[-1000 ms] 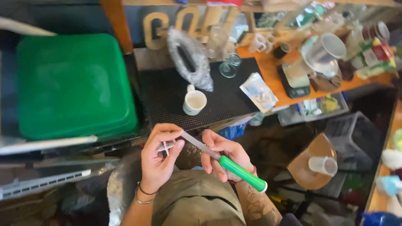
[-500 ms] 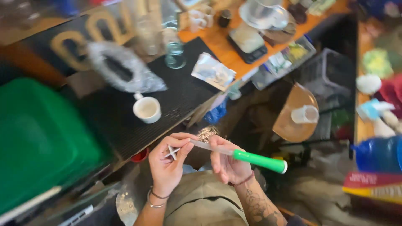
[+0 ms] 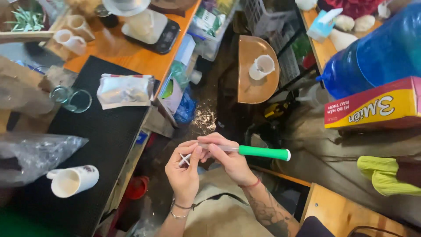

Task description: The person fills a small cup with water from a large dispenser, then uses a green-handled whisk to stir the contents. They move around a cluttered workspace, handling a white mug and a digital scale before returning to the dispenser to fill the cup again.

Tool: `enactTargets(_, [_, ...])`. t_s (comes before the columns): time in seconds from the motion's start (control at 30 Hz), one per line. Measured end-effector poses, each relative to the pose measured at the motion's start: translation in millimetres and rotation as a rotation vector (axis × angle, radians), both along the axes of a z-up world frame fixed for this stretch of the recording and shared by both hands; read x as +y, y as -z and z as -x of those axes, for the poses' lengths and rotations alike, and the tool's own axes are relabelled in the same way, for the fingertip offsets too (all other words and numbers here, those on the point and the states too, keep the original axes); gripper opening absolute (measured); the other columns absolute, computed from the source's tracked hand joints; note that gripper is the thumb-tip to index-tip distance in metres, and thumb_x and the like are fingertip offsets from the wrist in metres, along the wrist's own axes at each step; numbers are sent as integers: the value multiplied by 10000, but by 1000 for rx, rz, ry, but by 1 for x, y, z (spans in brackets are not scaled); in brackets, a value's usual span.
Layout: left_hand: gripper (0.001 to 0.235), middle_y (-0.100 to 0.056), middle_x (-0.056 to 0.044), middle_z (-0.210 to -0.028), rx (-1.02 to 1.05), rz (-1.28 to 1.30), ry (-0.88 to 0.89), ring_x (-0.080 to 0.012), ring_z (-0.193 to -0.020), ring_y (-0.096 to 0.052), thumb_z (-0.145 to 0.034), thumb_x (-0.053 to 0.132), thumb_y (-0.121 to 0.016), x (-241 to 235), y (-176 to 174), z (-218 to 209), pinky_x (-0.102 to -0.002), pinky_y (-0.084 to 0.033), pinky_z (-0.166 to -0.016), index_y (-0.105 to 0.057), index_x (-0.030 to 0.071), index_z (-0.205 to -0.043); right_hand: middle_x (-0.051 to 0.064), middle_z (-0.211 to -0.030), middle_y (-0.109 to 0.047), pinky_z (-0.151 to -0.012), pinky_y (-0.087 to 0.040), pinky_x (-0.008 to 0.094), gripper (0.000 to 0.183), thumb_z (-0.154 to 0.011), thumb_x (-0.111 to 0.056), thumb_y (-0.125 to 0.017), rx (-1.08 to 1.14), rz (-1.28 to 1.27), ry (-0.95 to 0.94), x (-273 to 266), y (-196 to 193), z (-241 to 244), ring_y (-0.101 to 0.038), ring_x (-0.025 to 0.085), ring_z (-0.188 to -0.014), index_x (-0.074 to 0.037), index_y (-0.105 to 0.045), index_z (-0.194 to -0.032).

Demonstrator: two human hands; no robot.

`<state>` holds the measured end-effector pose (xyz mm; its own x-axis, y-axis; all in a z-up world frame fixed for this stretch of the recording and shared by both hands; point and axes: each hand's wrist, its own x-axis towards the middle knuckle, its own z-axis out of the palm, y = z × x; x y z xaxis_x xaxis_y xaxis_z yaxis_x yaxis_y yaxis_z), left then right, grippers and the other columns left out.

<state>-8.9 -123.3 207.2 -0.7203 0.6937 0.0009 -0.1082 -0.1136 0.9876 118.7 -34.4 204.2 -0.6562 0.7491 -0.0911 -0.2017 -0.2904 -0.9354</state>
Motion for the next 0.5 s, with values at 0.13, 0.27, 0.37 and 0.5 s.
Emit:
enactTargets(0.13, [47,-821,-129,-1233,103,43,-24,-163,-1035,-804,-1072,95,-819,18,-2,4,-271,-637,-840,-810,73,-1032,197,-1418,-752,-952,-704,370,345,-1189,-182,-660,91,83,-49,26,16,-1,-821,296,-1059,75,-777,-1386])
enactTargets(0.27, [75,-794,-96,-1156,116,77,-146,-152,-1009,-752,-1106,122,-787,-12,13,25,-278,-581,-873,-807,67,-1059,243,-1272,-833,-870,-685,362,365,-1153,-188,-698,12,148,-190,30,31,22,-824,300,-975,104,-783,-1355])
enactTargets(0.37, [89,-769,-39,-1060,31,93,-305,-119,-933,-670,-1123,129,-775,-61,30,46,-262,-520,-832,-805,67,-1068,272,-1312,-826,-788,-648,362,335,-1148,-169,-694,-40,156,-312,20,19,59,-791,289,-930,99,-807,-1313])
enactTargets(0.5, [98,-789,-24,-1037,-74,147,-563,-111,-910,-685,-1108,135,-789,-148,63,52,-266,-541,-810,-835,67,-1054,163,-1068,-803,-721,-577,320,354,-1172,-211,-651,-148,-142,-599,-13,-1,116,-691,201,-787,85,-806,-1289])
